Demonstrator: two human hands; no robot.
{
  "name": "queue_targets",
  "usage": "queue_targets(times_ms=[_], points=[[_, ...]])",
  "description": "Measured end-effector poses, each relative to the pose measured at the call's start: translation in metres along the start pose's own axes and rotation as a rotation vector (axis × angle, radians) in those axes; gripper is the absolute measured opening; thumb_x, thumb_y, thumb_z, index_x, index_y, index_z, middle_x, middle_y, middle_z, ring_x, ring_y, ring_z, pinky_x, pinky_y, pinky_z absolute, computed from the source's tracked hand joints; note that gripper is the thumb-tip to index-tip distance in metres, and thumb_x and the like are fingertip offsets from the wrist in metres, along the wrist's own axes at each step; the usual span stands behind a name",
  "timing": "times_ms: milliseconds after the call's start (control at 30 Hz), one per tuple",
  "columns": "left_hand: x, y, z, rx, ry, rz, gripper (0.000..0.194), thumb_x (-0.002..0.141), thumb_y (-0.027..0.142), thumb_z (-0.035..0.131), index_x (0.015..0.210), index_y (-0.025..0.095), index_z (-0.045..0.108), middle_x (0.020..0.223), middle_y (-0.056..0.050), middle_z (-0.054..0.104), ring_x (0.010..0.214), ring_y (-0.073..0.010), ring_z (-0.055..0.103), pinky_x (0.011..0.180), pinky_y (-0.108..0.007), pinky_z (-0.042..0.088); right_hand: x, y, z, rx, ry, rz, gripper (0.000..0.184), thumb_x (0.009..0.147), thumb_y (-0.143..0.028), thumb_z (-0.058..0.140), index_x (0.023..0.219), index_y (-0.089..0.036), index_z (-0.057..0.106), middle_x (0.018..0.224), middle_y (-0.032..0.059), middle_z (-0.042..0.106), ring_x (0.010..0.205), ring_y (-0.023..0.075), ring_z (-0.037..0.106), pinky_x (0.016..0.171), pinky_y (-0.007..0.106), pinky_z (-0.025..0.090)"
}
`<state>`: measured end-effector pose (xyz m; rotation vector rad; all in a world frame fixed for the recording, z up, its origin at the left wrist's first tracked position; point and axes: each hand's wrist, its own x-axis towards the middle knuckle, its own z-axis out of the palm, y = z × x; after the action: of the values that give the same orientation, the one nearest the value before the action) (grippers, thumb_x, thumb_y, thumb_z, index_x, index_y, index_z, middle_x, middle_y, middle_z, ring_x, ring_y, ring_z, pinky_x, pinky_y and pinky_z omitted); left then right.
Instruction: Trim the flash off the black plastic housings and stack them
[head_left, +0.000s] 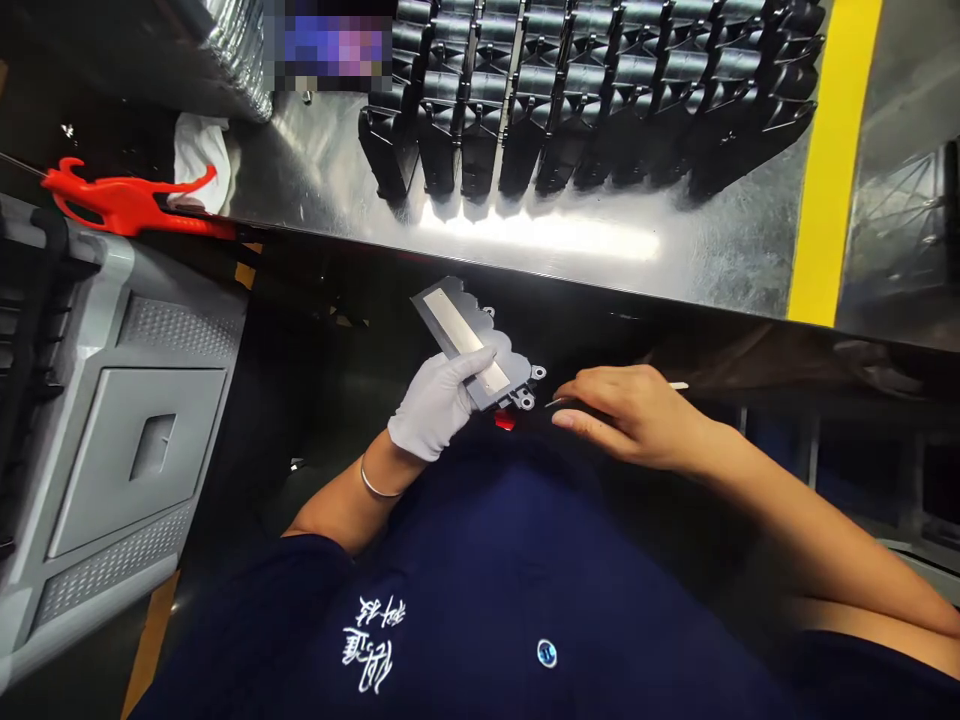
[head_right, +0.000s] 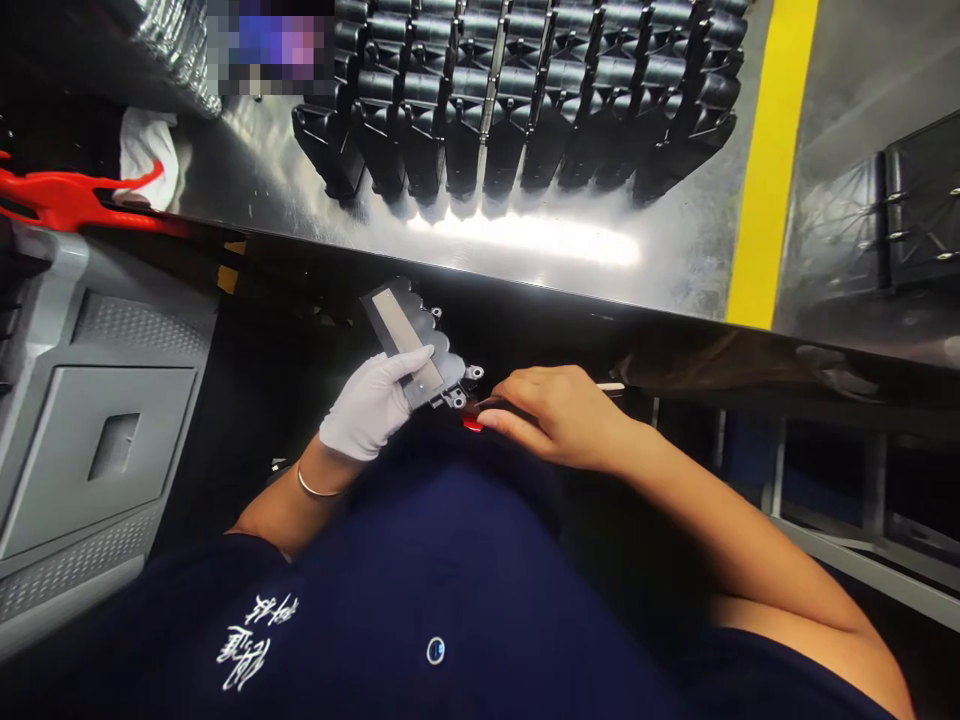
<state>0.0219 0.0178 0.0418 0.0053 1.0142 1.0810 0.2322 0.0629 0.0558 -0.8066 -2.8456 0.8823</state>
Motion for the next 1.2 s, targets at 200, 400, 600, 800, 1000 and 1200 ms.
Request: queue_targets(times_ms=[200,400,600,800,1000,1200], points=[[0.001,0.002,0.004,0.041,-0.065,-0.204,0.017,0.086,0.007,0.052,0.085,0.003,0.068,0.077,-0.012,0.072,0.071,-0.0183,0.071,0.072,-0.026,0.059,0.009,0.002,-0.001,-0.523,0.196,-0.193,0.061,0.09,-0.067,0.033,0.064,-0.018,0.057,0.059,0.0033,0.053,0.056,0.0148,0.043,0.051,0.028,0.023],[0.002,-0.004,0.004,0.026,-0.089,-0.255,0.016,0.086,0.008,0.052,0.084,0.005,0.068,0.079,-0.011,0.072,0.074,-0.0186,0.071,0.074,-0.028,0.059,0.01,0.006,0.001,-0.526,0.266,-0.338,0.056,0.096,-0.052,0.037,0.053,-0.019,0.049,0.05,-0.0001,0.044,0.051,0.0128,0.038,0.05,0.027,0.022],[0.003,-0.003,0.004,0.034,-0.089,-0.226,0.017,0.086,0.009,0.052,0.083,0.006,0.069,0.077,-0.009,0.072,0.071,-0.0161,0.07,0.076,-0.027,0.058,0.011,0.006,0.001,-0.566,0.284,-0.286,0.054,0.096,-0.053,0.037,0.057,-0.018,0.053,0.055,0.0019,0.049,0.054,0.0137,0.039,0.051,0.028,0.024],[0.003,-0.001,0.006,0.046,-0.104,-0.213,0.016,0.086,0.009,0.053,0.083,0.005,0.068,0.074,-0.009,0.071,0.069,-0.016,0.069,0.07,-0.026,0.058,0.012,0.006,0.002,-0.489,0.303,-0.283,0.055,0.094,-0.055,0.04,0.055,-0.018,0.052,0.051,0.0008,0.047,0.053,0.0127,0.041,0.049,0.028,0.023],[0.006,0.0,0.002,-0.016,-0.156,-0.279,0.017,0.087,0.01,0.052,0.084,0.005,0.068,0.074,-0.008,0.071,0.068,-0.0147,0.069,0.069,-0.023,0.057,0.007,0.006,-0.001,-0.382,0.337,-0.291,0.051,0.089,-0.053,0.053,0.05,-0.019,0.049,0.046,-0.0017,0.047,0.046,0.0098,0.043,0.044,0.027,0.027],[0.013,0.005,0.0,-0.117,-0.274,-0.504,0.026,0.093,0.017,0.044,0.085,0.006,0.066,0.069,-0.007,0.068,0.065,-0.0131,0.067,0.069,-0.023,0.056,0.005,0.007,0.002,-0.166,0.392,-0.392,0.028,0.088,-0.036,0.063,0.112,-0.022,0.061,0.108,0.0077,0.072,0.081,0.0148,0.07,0.062,0.022,0.053]])
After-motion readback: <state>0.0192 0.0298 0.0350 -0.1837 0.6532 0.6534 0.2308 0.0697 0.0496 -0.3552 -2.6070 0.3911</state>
